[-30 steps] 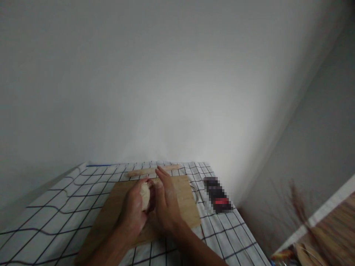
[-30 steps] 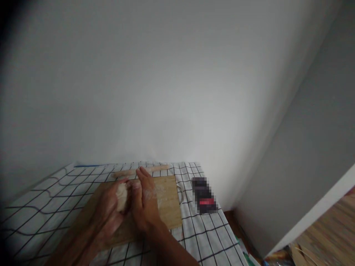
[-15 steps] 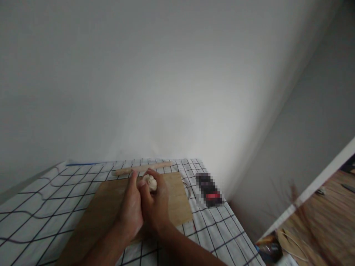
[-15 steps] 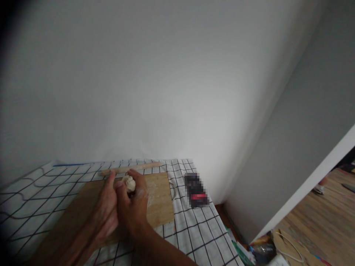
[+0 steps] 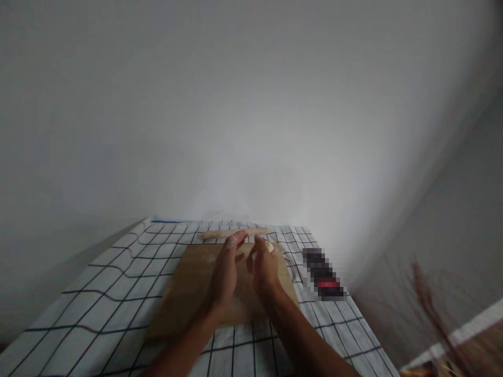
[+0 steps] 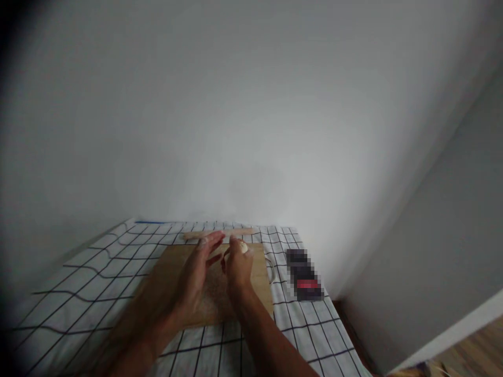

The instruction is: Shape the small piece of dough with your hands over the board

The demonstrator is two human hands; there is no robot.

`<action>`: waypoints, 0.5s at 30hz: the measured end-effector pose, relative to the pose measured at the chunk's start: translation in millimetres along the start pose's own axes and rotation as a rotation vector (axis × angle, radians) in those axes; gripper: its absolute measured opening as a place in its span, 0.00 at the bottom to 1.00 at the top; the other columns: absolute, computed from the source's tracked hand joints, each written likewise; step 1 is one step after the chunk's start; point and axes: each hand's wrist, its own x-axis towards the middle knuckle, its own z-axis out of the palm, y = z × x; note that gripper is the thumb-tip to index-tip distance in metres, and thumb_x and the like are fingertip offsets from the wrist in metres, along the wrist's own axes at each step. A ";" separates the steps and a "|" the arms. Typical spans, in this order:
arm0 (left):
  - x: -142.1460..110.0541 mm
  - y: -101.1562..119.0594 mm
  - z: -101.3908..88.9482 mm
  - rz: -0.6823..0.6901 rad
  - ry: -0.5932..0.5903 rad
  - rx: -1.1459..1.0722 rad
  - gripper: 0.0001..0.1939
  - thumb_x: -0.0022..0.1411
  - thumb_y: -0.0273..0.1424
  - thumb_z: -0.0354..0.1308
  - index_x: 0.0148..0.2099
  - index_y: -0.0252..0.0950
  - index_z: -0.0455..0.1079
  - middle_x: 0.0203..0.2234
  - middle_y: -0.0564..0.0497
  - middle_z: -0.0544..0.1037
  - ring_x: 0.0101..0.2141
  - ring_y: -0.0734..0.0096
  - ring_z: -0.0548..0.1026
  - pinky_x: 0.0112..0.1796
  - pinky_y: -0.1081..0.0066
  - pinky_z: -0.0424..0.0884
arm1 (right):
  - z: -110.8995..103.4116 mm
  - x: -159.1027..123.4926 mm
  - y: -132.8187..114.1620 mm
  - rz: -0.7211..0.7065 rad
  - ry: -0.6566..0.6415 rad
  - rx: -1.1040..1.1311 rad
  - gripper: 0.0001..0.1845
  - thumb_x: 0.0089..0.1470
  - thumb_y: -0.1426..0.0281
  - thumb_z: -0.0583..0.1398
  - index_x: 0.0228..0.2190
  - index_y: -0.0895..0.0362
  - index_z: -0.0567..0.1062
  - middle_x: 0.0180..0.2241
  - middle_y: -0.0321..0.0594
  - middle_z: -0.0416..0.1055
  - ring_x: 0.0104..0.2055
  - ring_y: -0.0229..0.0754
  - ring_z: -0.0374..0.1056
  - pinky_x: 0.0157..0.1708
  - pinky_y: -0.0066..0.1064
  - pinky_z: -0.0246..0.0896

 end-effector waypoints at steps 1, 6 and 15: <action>-0.8 -2.5 0.0 0.042 -0.019 0.044 0.20 0.68 0.46 0.53 0.52 0.41 0.78 0.57 0.44 0.76 0.60 0.57 0.70 0.57 0.63 0.67 | 1.0 -2.5 -1.9 0.012 -0.034 -0.006 0.26 0.60 0.50 0.57 0.18 0.52 0.64 0.13 0.29 0.58 0.13 0.35 0.54 0.14 0.27 0.50; -1.2 -5.3 -4.2 0.112 0.031 0.219 0.23 0.62 0.43 0.65 0.58 0.43 0.73 0.56 0.46 0.76 0.59 0.58 0.71 0.60 0.65 0.63 | 5.4 -20.8 -11.5 -0.058 -0.349 -0.047 0.43 0.65 0.39 0.39 0.37 0.55 0.81 0.26 0.42 0.77 0.35 0.48 0.77 0.36 0.38 0.73; -4.2 5.3 -3.4 -0.027 0.017 0.052 0.28 0.54 0.42 0.71 0.54 0.39 0.72 0.33 0.50 0.79 0.29 0.67 0.76 0.27 0.74 0.68 | -19.5 -7.5 8.7 -0.192 -0.226 -0.219 0.31 0.68 0.47 0.48 0.62 0.49 0.70 0.60 0.46 0.72 0.64 0.50 0.67 0.57 0.46 0.67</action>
